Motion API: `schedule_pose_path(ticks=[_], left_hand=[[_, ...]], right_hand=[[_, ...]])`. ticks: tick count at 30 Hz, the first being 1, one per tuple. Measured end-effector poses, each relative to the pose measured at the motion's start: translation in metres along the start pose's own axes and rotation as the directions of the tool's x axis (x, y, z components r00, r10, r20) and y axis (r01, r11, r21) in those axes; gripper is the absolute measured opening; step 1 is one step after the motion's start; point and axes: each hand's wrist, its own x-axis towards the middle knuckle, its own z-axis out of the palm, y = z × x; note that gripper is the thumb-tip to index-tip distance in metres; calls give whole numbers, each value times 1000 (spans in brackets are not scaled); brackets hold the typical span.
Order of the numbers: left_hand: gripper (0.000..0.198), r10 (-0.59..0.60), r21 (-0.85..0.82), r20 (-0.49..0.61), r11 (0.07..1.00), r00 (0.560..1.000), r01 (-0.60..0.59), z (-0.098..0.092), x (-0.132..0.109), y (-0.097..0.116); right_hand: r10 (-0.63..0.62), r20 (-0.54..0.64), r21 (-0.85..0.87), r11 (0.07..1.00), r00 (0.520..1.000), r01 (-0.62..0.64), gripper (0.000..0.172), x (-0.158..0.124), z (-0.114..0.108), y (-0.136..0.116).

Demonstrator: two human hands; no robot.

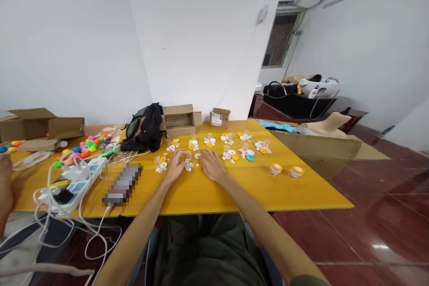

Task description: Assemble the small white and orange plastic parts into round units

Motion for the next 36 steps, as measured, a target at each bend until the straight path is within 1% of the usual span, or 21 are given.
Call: schedule_pose_path(ticks=[4,7,9,12,18,24,28,32,36], left_hand=[[28,57,174,84,982,995,-71,1,-6,8],[24,39,272,136,959,990,-75,5,-9,15],[22,23,316,127,947,992,-62,6,-10,16],[22,13,355,104,933,994,-50,6,-10,16],[20,30,366,116,928,993,-71,7,-10,19],[25,-10,351,109,936,994,-30,7,-11,22],[27,-23,311,63,950,998,2,4,-9,21],[35,-39,299,0,954,999,37,2,-8,20],[30,-42,319,-22,947,999,46,3,-9,19]], right_hand=[[-59,-19,34,998,998,59,29,-1,1,5],[-77,-69,71,994,995,82,23,-5,6,8],[-75,-91,94,992,993,83,20,-8,9,9],[-62,-91,114,991,994,72,16,-9,12,9],[-56,-77,116,991,995,65,14,-9,9,7],[-57,-99,129,989,993,69,15,-11,2,4],[-34,-127,117,992,991,49,14,-16,0,2],[-22,-117,111,993,993,35,14,-21,2,2],[-16,-110,121,992,994,29,15,-23,2,2]])
